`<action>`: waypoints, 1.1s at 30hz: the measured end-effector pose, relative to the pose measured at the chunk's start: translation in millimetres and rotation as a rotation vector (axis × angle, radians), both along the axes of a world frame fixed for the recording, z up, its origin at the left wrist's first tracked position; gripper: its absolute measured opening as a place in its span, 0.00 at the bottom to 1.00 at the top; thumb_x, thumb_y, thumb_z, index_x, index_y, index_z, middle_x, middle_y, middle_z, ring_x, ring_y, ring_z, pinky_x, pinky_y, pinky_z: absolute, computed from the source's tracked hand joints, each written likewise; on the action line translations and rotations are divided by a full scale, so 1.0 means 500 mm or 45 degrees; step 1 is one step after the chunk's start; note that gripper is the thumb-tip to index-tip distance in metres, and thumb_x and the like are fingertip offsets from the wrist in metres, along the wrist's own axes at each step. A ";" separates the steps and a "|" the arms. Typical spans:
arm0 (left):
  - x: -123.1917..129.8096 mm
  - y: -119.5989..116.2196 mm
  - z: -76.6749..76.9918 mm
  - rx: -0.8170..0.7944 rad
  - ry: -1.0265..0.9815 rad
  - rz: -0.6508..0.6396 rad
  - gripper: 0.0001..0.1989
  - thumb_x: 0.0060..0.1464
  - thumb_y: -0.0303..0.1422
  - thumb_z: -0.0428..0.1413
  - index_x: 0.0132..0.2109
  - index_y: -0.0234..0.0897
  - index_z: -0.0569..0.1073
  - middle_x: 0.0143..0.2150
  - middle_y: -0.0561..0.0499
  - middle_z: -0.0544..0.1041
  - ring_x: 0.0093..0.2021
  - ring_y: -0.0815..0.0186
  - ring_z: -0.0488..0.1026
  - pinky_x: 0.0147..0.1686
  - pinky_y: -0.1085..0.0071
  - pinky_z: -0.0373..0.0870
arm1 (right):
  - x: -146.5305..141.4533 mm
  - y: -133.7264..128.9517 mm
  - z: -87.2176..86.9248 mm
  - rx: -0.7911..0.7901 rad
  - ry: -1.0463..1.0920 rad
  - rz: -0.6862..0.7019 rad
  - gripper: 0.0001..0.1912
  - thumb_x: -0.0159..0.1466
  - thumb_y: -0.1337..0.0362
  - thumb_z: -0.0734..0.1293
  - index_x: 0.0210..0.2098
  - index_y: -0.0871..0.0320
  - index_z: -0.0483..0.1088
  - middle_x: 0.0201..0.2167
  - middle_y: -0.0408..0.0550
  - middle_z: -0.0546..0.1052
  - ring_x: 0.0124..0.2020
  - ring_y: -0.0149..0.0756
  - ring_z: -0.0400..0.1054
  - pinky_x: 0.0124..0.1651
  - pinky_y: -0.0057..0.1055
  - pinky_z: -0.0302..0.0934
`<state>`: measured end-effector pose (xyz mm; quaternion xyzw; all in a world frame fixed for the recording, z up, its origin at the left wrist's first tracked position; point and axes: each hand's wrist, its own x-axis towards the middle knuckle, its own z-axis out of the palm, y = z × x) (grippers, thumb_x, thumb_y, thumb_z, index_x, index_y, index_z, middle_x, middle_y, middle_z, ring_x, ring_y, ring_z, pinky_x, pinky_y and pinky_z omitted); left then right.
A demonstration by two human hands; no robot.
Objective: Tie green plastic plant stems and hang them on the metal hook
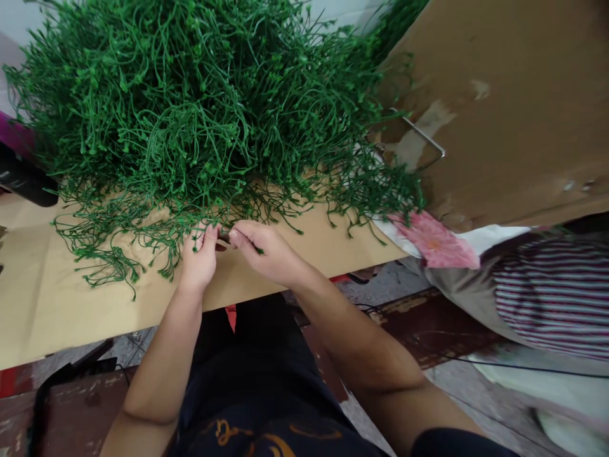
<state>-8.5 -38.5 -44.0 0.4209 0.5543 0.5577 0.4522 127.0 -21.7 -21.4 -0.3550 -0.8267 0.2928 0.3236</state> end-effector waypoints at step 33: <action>-0.006 0.000 0.011 -0.008 -0.053 0.069 0.13 0.50 0.40 0.56 0.25 0.35 0.67 0.21 0.56 0.66 0.21 0.75 0.61 0.22 0.76 0.59 | -0.035 -0.025 -0.036 0.587 0.082 -0.488 0.09 0.61 0.66 0.61 0.42 0.56 0.66 0.38 0.53 0.68 0.41 0.42 0.62 0.44 0.43 0.61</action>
